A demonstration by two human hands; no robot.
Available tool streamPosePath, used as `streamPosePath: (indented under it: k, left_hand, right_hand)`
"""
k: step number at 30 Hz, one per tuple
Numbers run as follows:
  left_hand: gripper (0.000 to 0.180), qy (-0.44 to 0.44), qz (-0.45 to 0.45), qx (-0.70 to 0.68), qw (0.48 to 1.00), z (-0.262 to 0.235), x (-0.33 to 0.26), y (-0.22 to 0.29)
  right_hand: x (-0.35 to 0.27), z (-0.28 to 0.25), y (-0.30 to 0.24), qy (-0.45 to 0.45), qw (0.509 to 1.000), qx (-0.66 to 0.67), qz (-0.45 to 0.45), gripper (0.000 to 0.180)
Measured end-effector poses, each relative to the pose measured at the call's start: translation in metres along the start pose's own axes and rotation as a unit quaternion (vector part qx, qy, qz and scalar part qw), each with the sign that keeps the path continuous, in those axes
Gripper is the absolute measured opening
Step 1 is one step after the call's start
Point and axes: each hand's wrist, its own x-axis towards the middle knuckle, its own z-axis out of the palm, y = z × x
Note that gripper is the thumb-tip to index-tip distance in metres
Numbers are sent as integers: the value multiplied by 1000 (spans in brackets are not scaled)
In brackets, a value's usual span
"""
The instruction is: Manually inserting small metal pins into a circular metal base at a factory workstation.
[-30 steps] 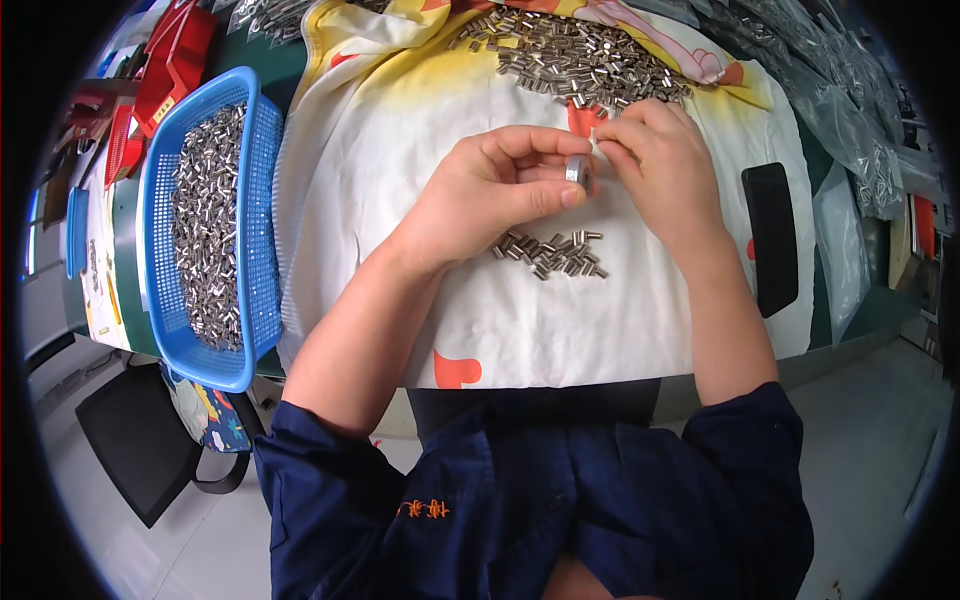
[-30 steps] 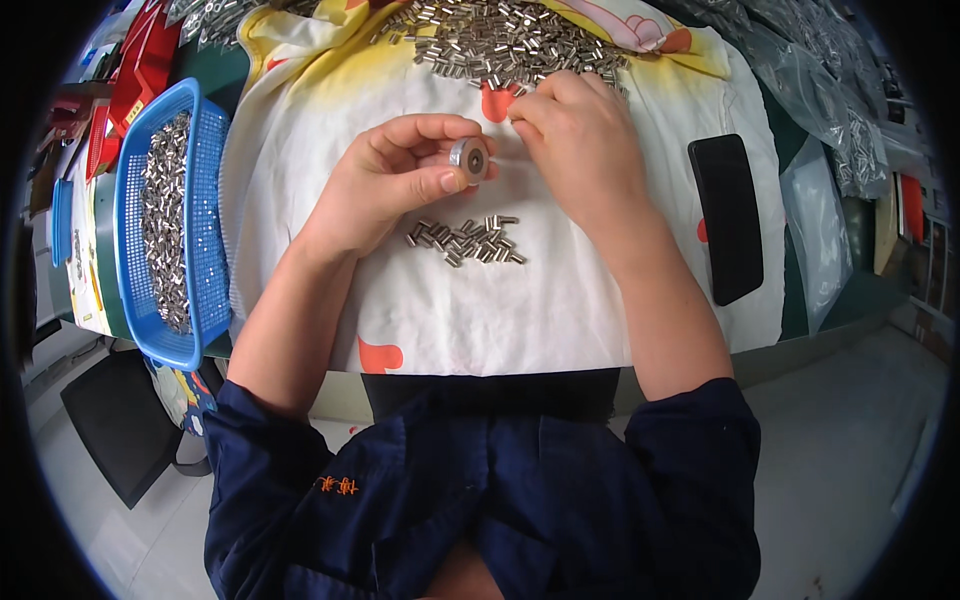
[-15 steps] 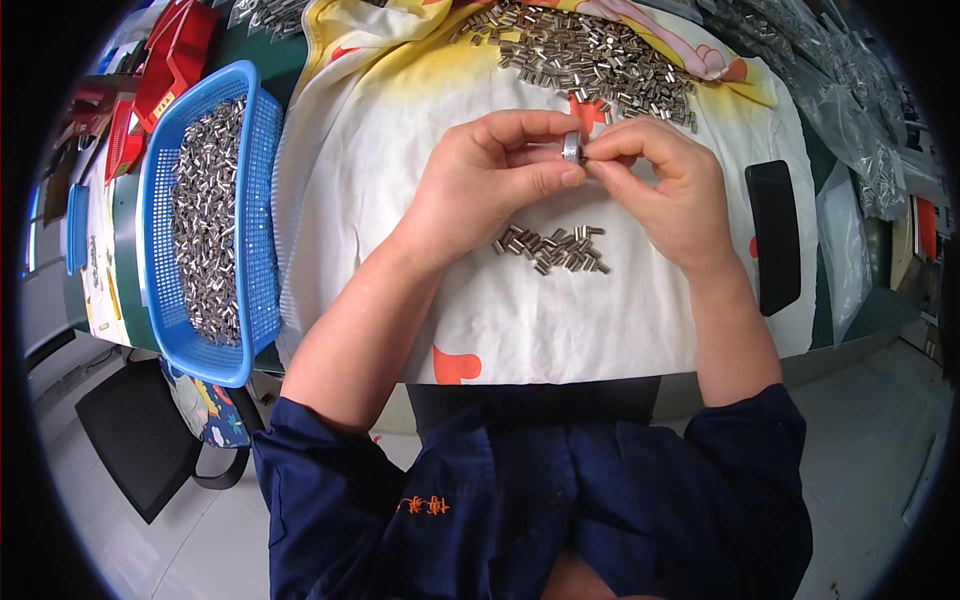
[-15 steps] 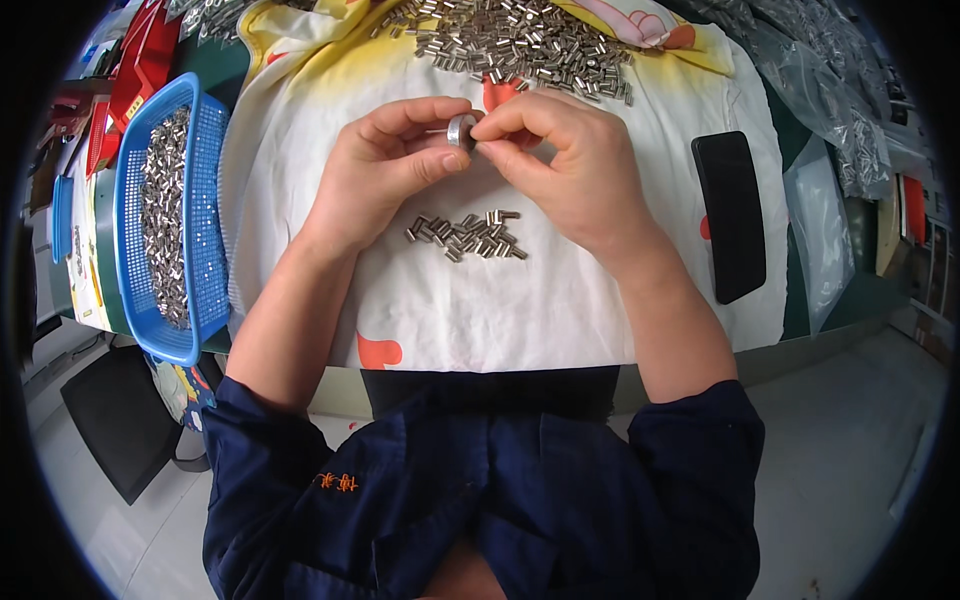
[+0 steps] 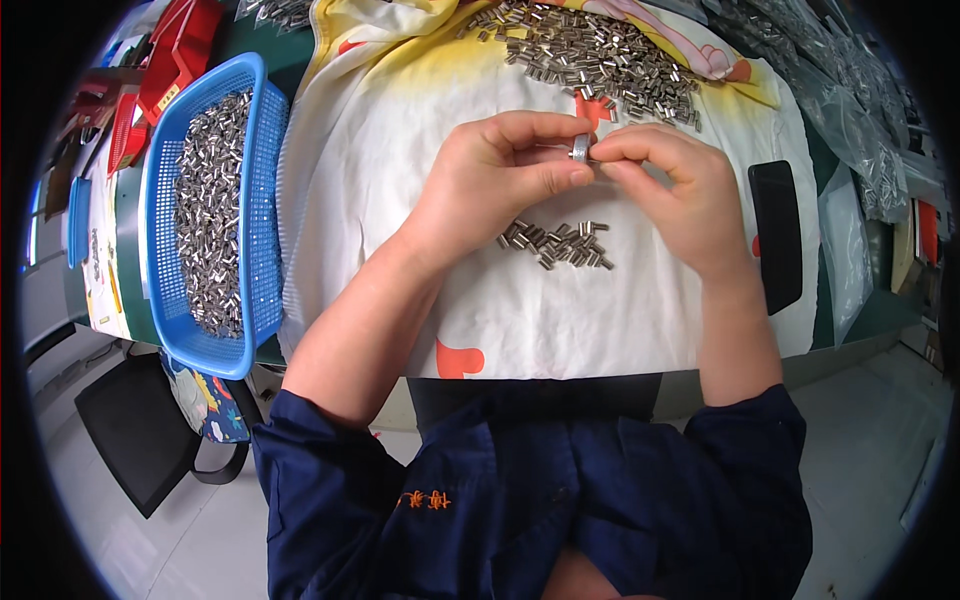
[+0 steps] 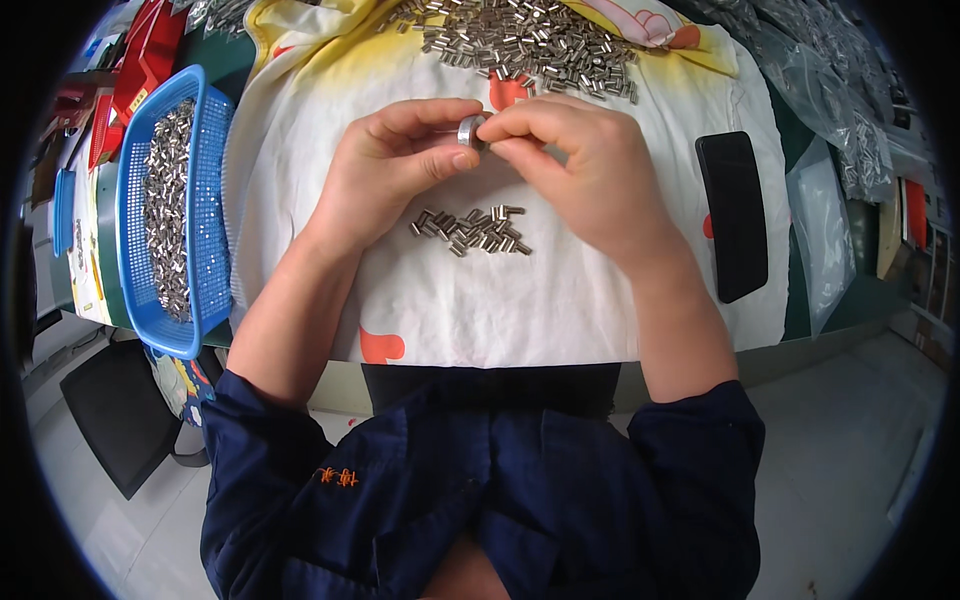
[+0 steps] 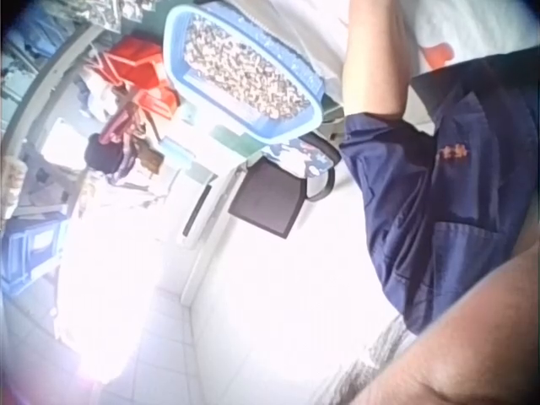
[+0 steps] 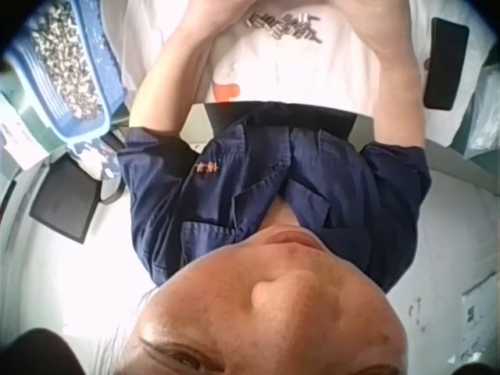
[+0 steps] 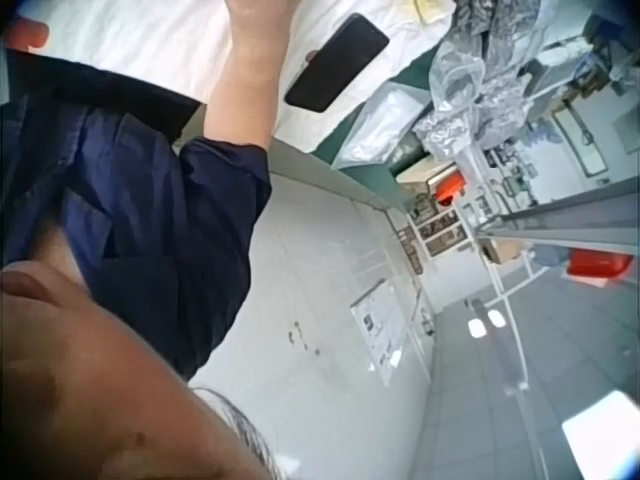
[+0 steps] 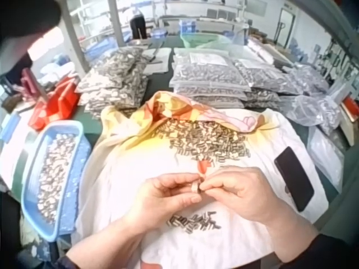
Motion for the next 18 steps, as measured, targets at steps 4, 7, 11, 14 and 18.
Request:
streamPosePath:
  k: [4,7,11,14,18]
  left_hand:
    - [34,-7,-23,-8,1000,2,-2,1]
    - [32,-43,-91,-4,995,2,-5,5]
    - [33,-94,-100,31,990,5,-6,11]
    - [32,-85,-89,-2,992,1,-3,6]
    - [32,-73,-80,-6,994,0,-3,8]
  right_hand:
    - [1,-3,-5,-18,997,43,66,10]
    - [6,-10,6,-40,992,73,91,10]
    - [15,-4,34,68,983,-170,22,9]
    - [15,5,39,76,948,-306,-28,9]
    - [14,4,32,42,946,-320,-30,5]
